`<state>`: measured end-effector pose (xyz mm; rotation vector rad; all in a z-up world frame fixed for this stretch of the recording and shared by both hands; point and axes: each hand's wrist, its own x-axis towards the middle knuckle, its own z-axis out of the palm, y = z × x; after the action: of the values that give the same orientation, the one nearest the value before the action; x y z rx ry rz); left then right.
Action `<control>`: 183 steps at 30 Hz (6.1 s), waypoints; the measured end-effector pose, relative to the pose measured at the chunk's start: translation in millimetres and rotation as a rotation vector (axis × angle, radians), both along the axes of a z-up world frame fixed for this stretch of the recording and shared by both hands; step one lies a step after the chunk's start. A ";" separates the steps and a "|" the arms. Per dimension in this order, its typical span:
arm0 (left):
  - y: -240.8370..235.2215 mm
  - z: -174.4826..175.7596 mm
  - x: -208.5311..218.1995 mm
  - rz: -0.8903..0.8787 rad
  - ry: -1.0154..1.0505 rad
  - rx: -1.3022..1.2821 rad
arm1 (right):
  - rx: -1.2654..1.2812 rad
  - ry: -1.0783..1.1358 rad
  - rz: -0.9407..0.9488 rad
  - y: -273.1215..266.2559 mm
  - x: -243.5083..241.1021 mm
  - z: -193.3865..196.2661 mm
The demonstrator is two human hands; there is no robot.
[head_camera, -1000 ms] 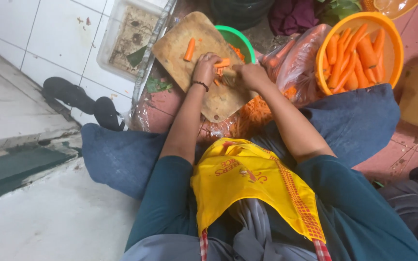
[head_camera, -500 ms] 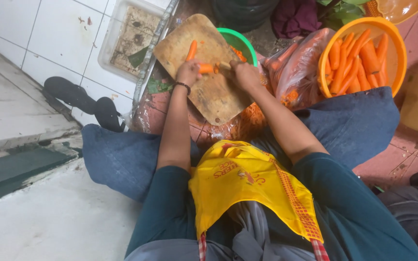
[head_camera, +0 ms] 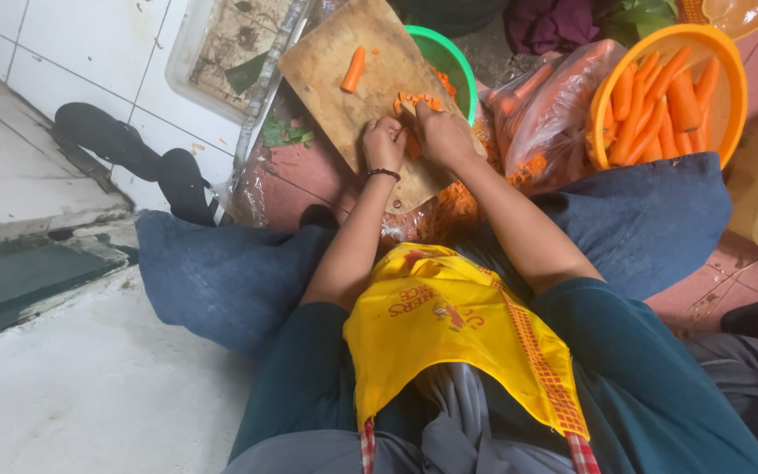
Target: Cutting carrots into small pieces using a wavy knife on a wooden cutting board while sitting on the floor.
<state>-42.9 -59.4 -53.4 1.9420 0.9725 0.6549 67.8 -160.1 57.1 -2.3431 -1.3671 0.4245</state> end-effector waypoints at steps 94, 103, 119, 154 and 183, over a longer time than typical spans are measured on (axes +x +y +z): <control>3.4 37.7 -29.6 -0.153 0.181 0.217 | 0.020 -0.025 -0.031 16.7 -29.2 5.8; 6.2 38.1 -23.5 -0.120 0.128 0.166 | -0.083 -0.050 -0.058 15.6 -18.9 13.2; 0.1 30.7 -31.9 -0.109 0.063 0.031 | -0.025 -0.073 0.002 10.9 -37.9 -9.7; -8.6 69.1 -22.9 -0.049 0.261 0.069 | 0.453 0.616 -0.468 -21.4 78.3 -60.6; -13.5 10.3 126.3 -0.302 -0.014 0.342 | 1.029 1.402 -1.262 -45.9 108.9 -113.7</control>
<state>83.4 -72.9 -43.1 2.3206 0.5642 0.6900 176.7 -206.0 -56.6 -1.0300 0.5318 0.5248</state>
